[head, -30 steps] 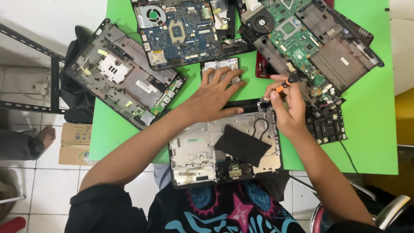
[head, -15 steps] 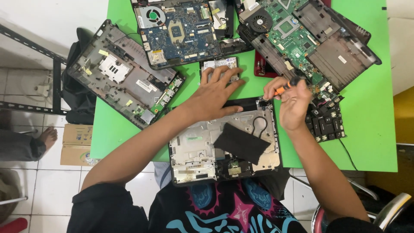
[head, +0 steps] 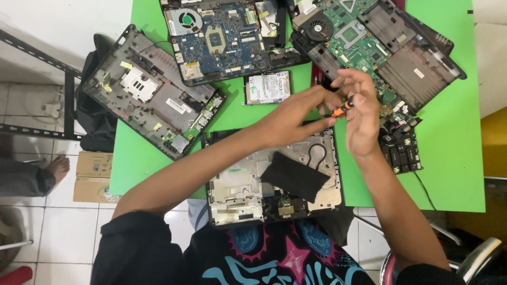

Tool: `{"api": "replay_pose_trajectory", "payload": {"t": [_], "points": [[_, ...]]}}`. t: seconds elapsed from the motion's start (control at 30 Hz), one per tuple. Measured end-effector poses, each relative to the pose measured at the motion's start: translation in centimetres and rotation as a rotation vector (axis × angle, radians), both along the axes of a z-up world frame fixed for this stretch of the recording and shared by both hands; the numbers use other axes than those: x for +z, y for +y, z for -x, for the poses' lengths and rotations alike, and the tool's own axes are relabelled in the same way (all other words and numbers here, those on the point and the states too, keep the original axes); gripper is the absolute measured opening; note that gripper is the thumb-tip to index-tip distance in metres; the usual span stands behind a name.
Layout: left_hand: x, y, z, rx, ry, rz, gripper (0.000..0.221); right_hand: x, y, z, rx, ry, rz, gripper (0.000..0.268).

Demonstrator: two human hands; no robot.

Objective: Assembling internal components and installing the keyboard of a laptop on a repair bench.

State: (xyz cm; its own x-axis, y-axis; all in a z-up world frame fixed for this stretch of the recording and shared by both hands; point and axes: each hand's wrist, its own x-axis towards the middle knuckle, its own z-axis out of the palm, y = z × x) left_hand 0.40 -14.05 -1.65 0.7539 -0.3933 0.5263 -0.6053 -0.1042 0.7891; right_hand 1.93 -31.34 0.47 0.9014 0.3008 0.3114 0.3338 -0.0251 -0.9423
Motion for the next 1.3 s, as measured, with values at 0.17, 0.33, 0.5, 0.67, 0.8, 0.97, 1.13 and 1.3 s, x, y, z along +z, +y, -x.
{"api": "replay_pose_trajectory", "payload": {"t": [0.17,0.33,0.5,0.67,0.8,0.97,1.13,1.3], "points": [[0.0,0.1,-1.1,-0.049,-0.1,0.04,0.017,-1.2,0.5,0.2,0.061,0.039,-0.135,0.073],[-0.6,0.4,-1.5,-0.143,-0.076,0.005,0.027,-1.5,0.4,-0.4,0.074,-0.026,-0.121,0.078],[-2.2,0.2,-2.5,-0.197,0.008,0.136,0.025,-0.7,1.1,-0.4,0.088,-0.01,-0.115,0.072],[-1.9,0.3,-2.6,-0.147,-0.069,0.028,0.025,0.9,1.2,0.2,0.045,-0.005,-0.066,0.065],[-2.0,0.4,-2.6,-0.052,-0.103,0.009,0.024,1.0,1.7,0.4,0.069,0.0,-0.082,0.068],[-1.0,0.7,-1.9,-0.058,-0.045,0.008,0.019,0.6,1.7,0.4,0.042,0.039,-0.105,0.067],[-1.0,0.4,-1.9,-0.086,-0.036,0.019,0.02,0.7,1.7,0.4,0.022,-0.009,-0.095,0.064],[-0.5,0.3,-1.2,-0.054,0.073,0.042,0.035,0.7,1.5,0.6,0.007,-0.008,-0.108,0.062]]}}
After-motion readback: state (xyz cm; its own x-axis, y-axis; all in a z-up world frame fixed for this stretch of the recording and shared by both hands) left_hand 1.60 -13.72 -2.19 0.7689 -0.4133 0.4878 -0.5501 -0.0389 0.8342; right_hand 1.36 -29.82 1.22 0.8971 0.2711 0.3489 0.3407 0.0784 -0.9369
